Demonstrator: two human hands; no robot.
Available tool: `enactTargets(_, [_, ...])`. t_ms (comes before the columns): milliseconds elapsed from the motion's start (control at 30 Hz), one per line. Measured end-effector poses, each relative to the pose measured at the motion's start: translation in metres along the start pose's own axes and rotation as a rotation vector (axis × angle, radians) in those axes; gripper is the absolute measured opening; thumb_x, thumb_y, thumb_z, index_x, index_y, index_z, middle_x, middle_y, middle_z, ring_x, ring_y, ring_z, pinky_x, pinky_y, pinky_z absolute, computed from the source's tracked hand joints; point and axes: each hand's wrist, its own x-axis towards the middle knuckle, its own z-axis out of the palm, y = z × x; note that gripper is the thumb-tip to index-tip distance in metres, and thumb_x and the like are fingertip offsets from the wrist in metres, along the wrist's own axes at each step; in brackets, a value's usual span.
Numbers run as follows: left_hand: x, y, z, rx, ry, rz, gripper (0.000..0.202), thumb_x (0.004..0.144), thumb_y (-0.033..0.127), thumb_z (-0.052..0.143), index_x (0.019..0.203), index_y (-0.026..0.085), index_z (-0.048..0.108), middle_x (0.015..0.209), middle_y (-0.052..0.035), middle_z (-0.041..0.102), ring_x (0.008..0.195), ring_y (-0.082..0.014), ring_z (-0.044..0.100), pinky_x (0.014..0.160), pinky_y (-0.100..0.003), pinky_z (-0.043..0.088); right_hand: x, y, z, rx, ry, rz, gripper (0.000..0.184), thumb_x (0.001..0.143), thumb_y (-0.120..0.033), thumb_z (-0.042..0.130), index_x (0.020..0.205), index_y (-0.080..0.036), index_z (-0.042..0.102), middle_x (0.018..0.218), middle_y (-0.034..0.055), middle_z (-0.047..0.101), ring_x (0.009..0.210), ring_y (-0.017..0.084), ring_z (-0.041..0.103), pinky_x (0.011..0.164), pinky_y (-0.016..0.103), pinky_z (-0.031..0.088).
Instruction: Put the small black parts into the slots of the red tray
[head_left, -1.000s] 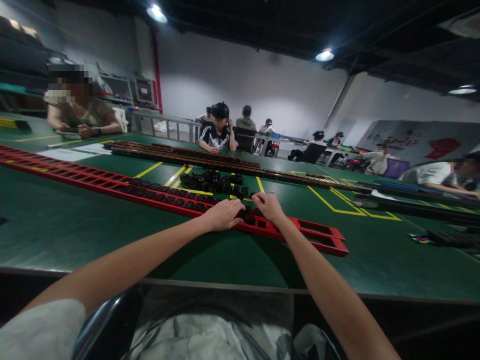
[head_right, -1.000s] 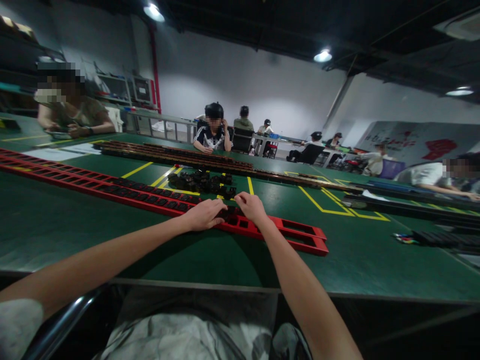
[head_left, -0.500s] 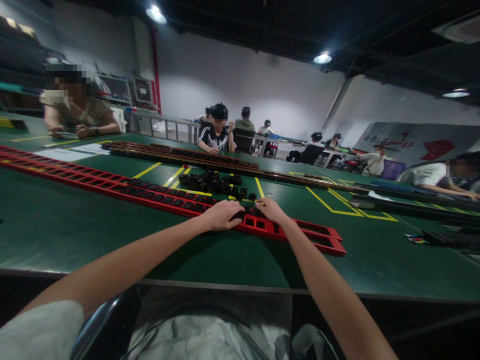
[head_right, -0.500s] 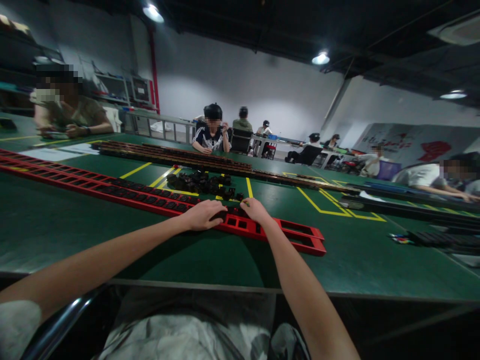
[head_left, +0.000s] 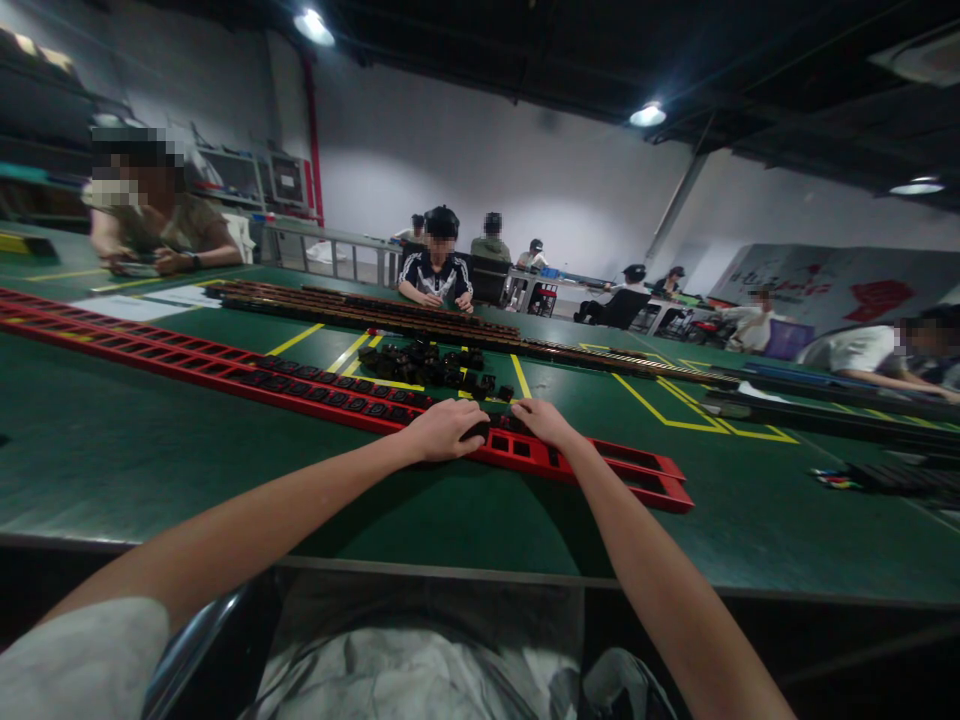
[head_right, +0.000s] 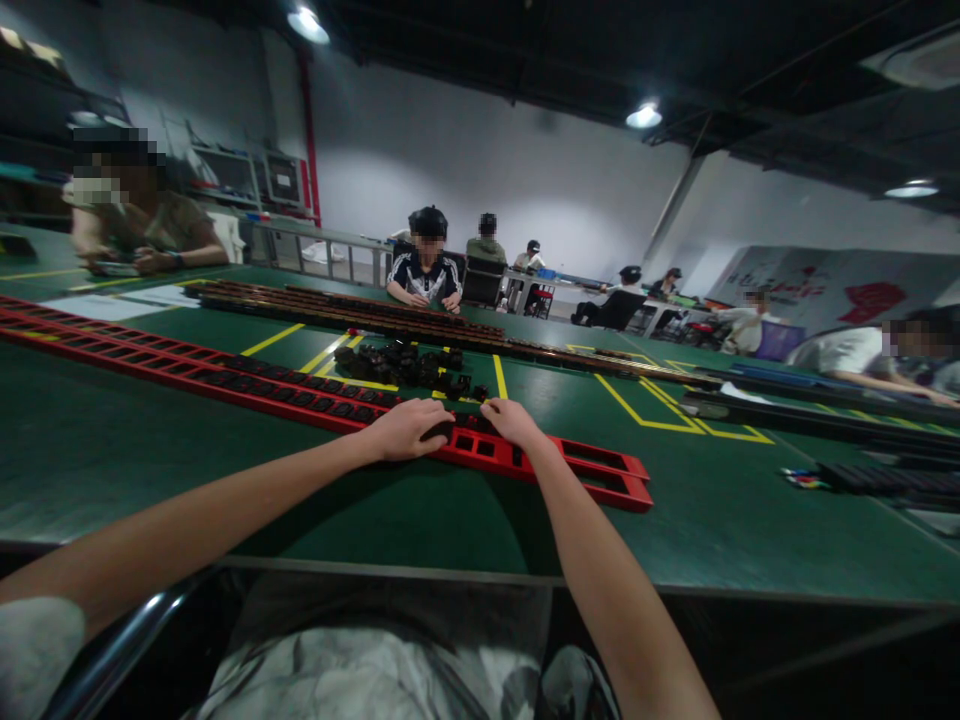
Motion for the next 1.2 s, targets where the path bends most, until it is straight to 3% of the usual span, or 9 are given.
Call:
enactTargets(333, [-0.001,0.001,-0.001,0.007,-0.009,0.03,0.031,0.092,0.033,0.058,0.118,0.017,0.063,0.112,-0.008,0.064,0.105,-0.0238,0.061,0.09,-0.036,0.048,-0.001,-0.003,-0.002,-0.013,-0.012,0.001,0.032,0.099,-0.033,0.047,0.09,-0.016,0.072,0.092,0.009,0.074,0.08,0.02,0.065,0.075,0.027,0.047])
enactTargets(567, [-0.001,-0.001,0.004,0.023,0.03,0.033,0.026,0.098,0.033,0.05,0.108,0.019,0.07,0.114,-0.0069,0.061,0.108,-0.0226,0.057,0.094,-0.037,0.047,0.006,0.0,-0.006,0.046,0.073,-0.052,0.028,0.097,-0.031,0.052,0.109,-0.015,0.072,0.113,0.0122,0.072,0.101,0.022,0.066,0.092,0.032,0.049])
enactTargets(667, [-0.001,-0.002,0.006,0.031,0.039,0.044,0.027,0.099,0.034,0.049,0.105,0.02,0.072,0.111,-0.0066,0.061,0.105,-0.0217,0.058,0.092,-0.035,0.048,0.012,0.006,-0.003,0.063,0.139,-0.132,0.029,0.096,-0.03,0.053,0.113,-0.016,0.071,0.124,0.0133,0.068,0.116,0.024,0.062,0.106,0.039,0.044])
enactTargets(800, [-0.001,-0.003,0.006,0.036,0.043,0.035,0.025,0.097,0.036,0.053,0.102,0.02,0.072,0.113,-0.0064,0.061,0.106,-0.0217,0.057,0.091,-0.035,0.048,0.016,0.013,0.004,0.098,0.088,-0.174,0.034,0.097,-0.035,0.051,0.119,-0.017,0.07,0.142,0.0143,0.057,0.132,0.027,0.053,0.115,0.045,0.036])
enactTargets(933, [0.0,-0.003,0.007,0.037,0.032,0.028,0.025,0.097,0.036,0.053,0.104,0.02,0.071,0.116,-0.006,0.062,0.108,-0.0216,0.058,0.092,-0.035,0.048,0.017,0.015,0.006,0.076,0.074,-0.176,0.036,0.098,-0.036,0.049,0.12,-0.015,0.069,0.134,0.016,0.062,0.125,0.027,0.057,0.11,0.042,0.041])
enactTargets(1067, [0.0,-0.003,0.007,0.015,0.02,0.028,0.024,0.098,0.035,0.052,0.104,0.02,0.07,0.117,-0.0057,0.063,0.108,-0.0209,0.059,0.093,-0.034,0.047,0.016,0.017,0.004,0.024,0.262,-0.111,0.033,0.099,-0.032,0.048,0.117,-0.015,0.07,0.11,0.0132,0.066,0.107,0.023,0.061,0.102,0.037,0.045])
enactTargets(1133, [0.0,-0.003,0.008,0.006,0.012,0.02,0.024,0.098,0.035,0.052,0.104,0.02,0.07,0.117,-0.0055,0.063,0.107,-0.0208,0.059,0.092,-0.035,0.047,0.014,0.017,0.004,0.03,0.316,-0.069,0.033,0.098,-0.031,0.049,0.119,-0.016,0.069,0.11,0.0122,0.062,0.104,0.021,0.061,0.101,0.034,0.046])
enactTargets(1200, [0.0,-0.004,0.008,-0.001,0.008,0.016,0.024,0.098,0.035,0.052,0.105,0.021,0.069,0.118,-0.0053,0.063,0.107,-0.0211,0.059,0.093,-0.036,0.047,0.011,0.015,0.004,0.024,0.284,-0.041,0.032,0.097,-0.028,0.051,0.12,-0.016,0.069,0.115,0.0124,0.061,0.106,0.02,0.062,0.101,0.032,0.046])
